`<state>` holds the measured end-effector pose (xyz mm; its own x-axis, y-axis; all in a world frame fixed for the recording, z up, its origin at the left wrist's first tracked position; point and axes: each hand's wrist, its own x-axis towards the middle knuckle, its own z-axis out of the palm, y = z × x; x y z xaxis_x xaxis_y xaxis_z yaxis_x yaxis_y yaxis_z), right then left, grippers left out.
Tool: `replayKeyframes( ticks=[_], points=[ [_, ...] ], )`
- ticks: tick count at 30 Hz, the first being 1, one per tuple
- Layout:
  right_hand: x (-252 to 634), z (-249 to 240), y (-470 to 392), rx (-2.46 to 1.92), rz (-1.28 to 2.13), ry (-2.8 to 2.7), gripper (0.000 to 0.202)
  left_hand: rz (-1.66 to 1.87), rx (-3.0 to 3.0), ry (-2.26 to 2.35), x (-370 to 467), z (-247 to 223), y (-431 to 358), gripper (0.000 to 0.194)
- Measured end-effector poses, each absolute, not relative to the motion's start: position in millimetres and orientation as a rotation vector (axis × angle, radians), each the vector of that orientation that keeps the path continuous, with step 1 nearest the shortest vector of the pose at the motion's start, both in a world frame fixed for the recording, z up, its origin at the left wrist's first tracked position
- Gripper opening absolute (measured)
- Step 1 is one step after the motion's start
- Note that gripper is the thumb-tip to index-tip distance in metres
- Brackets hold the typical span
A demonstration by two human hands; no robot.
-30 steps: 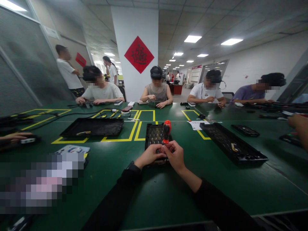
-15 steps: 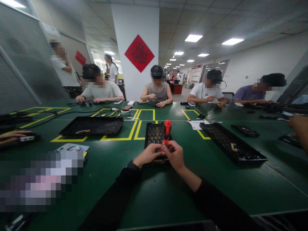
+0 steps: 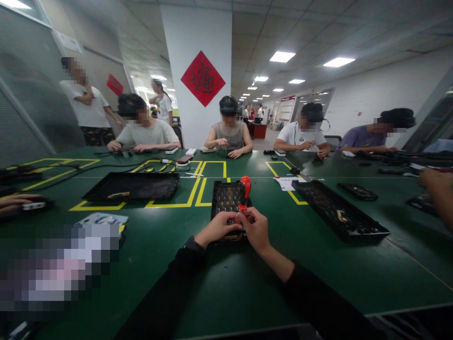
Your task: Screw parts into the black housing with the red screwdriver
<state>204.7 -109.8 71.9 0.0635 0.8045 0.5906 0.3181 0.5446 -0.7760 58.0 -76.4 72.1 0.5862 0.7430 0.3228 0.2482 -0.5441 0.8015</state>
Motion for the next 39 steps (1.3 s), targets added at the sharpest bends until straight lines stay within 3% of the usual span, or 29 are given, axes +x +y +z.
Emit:
replayKeyframes(
  ticks=[39],
  points=[
    [207,73,-108,-0.999,0.424,-1.569,0.018,0.934,2.045,0.858,56,70,-76,0.019]
  ],
)
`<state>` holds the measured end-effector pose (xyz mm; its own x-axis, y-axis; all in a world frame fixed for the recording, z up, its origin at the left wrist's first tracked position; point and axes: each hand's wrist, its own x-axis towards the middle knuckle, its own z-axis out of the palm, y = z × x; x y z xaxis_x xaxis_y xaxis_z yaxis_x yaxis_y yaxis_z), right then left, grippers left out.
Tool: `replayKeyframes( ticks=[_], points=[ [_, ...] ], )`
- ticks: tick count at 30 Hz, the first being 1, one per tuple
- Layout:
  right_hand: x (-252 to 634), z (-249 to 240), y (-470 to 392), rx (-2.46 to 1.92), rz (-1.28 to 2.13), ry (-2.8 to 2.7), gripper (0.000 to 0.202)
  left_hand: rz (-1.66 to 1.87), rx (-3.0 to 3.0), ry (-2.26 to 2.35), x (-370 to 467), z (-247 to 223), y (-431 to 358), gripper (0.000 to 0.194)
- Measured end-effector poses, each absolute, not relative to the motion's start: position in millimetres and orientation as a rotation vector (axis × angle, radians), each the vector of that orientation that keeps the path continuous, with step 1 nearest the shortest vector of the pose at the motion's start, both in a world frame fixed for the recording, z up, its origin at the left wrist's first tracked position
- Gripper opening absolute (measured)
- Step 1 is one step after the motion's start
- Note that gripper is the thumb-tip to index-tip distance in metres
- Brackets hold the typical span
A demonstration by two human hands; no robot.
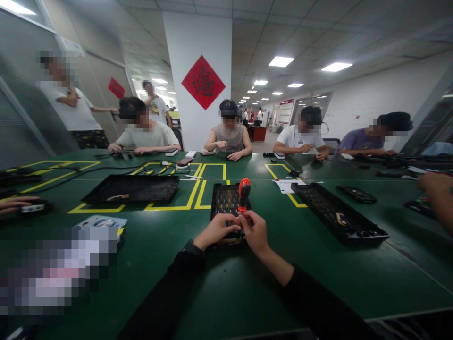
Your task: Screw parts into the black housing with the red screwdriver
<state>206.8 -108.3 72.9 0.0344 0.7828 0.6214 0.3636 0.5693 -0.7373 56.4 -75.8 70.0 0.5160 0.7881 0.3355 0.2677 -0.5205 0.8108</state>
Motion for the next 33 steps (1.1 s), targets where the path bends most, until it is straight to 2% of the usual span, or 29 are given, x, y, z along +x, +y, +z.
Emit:
replayKeyframes(
  ticks=[11,20,27,33],
  points=[
    [208,74,-107,-1.022,0.366,-1.597,0.014,0.928,2.105,0.874,58,68,-74,0.017],
    [206,73,-107,-1.036,0.409,-1.545,0.016,0.978,2.123,0.929,60,65,-74,0.023],
    [207,68,-104,-1.047,0.417,-1.516,0.013,0.905,2.126,0.880,59,70,-77,0.017],
    [207,66,-105,-1.020,0.378,-1.575,0.014,0.854,2.095,0.805,60,74,-80,0.019]
  ],
)
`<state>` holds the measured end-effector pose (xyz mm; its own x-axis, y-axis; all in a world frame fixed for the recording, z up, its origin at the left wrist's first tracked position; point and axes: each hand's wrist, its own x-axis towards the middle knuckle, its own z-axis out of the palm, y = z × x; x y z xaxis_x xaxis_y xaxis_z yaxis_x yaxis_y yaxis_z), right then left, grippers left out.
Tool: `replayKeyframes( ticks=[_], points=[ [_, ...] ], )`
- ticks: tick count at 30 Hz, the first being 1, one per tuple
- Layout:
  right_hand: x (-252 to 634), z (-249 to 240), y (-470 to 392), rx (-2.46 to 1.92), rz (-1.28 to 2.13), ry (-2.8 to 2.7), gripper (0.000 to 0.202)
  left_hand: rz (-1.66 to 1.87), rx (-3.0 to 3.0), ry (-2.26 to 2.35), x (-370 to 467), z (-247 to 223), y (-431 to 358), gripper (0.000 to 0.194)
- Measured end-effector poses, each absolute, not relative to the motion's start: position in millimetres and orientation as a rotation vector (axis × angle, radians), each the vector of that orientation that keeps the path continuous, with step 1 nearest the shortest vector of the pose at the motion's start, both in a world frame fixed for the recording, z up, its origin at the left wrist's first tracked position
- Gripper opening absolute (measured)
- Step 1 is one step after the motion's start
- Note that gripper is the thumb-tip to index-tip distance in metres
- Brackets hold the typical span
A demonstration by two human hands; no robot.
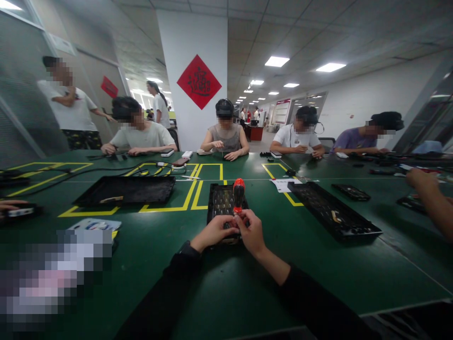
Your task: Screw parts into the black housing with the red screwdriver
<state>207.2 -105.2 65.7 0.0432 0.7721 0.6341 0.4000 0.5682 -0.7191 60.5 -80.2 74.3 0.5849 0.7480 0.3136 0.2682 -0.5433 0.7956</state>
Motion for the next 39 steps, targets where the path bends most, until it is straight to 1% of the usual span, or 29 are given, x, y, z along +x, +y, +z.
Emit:
replayKeyframes(
  ticks=[10,21,26,39],
  points=[
    [208.4,65.9,-105.2,-0.947,0.388,-1.654,0.020,0.811,2.106,0.766,58.1,70.5,-76.3,0.019],
    [205.3,72.0,-107.6,-0.981,0.383,-1.616,0.013,0.862,2.053,0.808,60.1,66.2,-74.7,0.019],
    [203.9,71.1,-107.7,-1.025,0.452,-1.547,0.018,0.895,2.053,0.858,60.2,66.7,-75.0,0.021],
    [207.5,69.8,-109.4,-0.974,0.403,-1.610,0.014,0.797,2.105,0.732,60.3,74.0,-78.2,0.024]
  ],
)
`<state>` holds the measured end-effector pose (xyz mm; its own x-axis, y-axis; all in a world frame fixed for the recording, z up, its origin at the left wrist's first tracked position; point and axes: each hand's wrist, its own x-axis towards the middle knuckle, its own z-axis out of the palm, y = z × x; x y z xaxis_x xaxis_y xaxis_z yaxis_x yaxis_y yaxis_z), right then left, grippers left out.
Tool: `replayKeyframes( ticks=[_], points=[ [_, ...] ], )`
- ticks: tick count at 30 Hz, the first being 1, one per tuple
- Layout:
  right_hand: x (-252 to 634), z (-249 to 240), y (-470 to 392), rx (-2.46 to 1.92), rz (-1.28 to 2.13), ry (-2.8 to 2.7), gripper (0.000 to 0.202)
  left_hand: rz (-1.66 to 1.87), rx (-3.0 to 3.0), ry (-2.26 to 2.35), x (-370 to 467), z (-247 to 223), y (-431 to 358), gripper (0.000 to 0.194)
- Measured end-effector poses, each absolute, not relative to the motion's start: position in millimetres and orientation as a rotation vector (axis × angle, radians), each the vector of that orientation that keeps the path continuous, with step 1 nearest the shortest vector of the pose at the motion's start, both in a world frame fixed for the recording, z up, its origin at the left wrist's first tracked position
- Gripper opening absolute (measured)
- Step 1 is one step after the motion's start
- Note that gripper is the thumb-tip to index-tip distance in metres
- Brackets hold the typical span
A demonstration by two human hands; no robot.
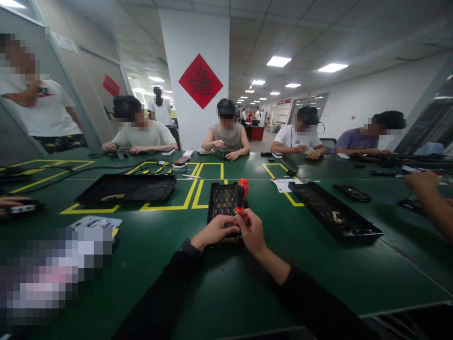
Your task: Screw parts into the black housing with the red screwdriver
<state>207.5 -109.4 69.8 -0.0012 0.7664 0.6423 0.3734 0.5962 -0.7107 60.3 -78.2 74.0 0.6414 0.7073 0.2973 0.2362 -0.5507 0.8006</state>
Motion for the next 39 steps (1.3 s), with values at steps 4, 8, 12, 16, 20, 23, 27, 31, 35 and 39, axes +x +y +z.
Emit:
replayKeyframes(
  ticks=[4,8,12,16,20,23,27,31,35,39],
  points=[
    [208.4,69.9,-110.2,-0.956,0.395,-1.634,0.017,0.815,2.095,0.702,59.8,74.7,-78.4,0.025],
    [208.6,67.9,-108.5,-0.980,0.378,-1.641,0.018,0.852,2.098,0.728,58.8,71.0,-76.2,0.021],
    [207.1,68.1,-106.9,-1.010,0.371,-1.598,0.016,0.876,2.080,0.770,59.2,67.4,-74.4,0.019],
    [204.9,70.0,-107.0,-1.016,0.451,-1.514,0.019,0.883,2.052,0.808,59.5,67.4,-75.3,0.019],
    [204.1,69.4,-107.0,-1.029,0.504,-1.483,0.019,0.897,2.037,0.843,59.8,67.5,-76.1,0.019],
    [204.7,67.8,-106.8,-1.038,0.479,-1.509,0.020,0.919,2.034,0.841,60.0,66.9,-75.9,0.020],
    [206.1,66.2,-106.5,-1.051,0.407,-1.544,0.020,0.907,2.052,0.829,59.2,68.2,-76.0,0.019],
    [206.6,67.3,-107.0,-1.030,0.374,-1.582,0.020,0.898,2.082,0.816,57.8,72.3,-77.4,0.017],
    [205.7,70.9,-108.9,-0.977,0.377,-1.624,0.022,0.862,2.109,0.795,57.4,74.7,-78.9,0.016],
    [205.5,71.7,-109.4,-0.963,0.391,-1.645,0.023,0.861,2.107,0.789,57.9,73.8,-78.9,0.016]
  ],
)
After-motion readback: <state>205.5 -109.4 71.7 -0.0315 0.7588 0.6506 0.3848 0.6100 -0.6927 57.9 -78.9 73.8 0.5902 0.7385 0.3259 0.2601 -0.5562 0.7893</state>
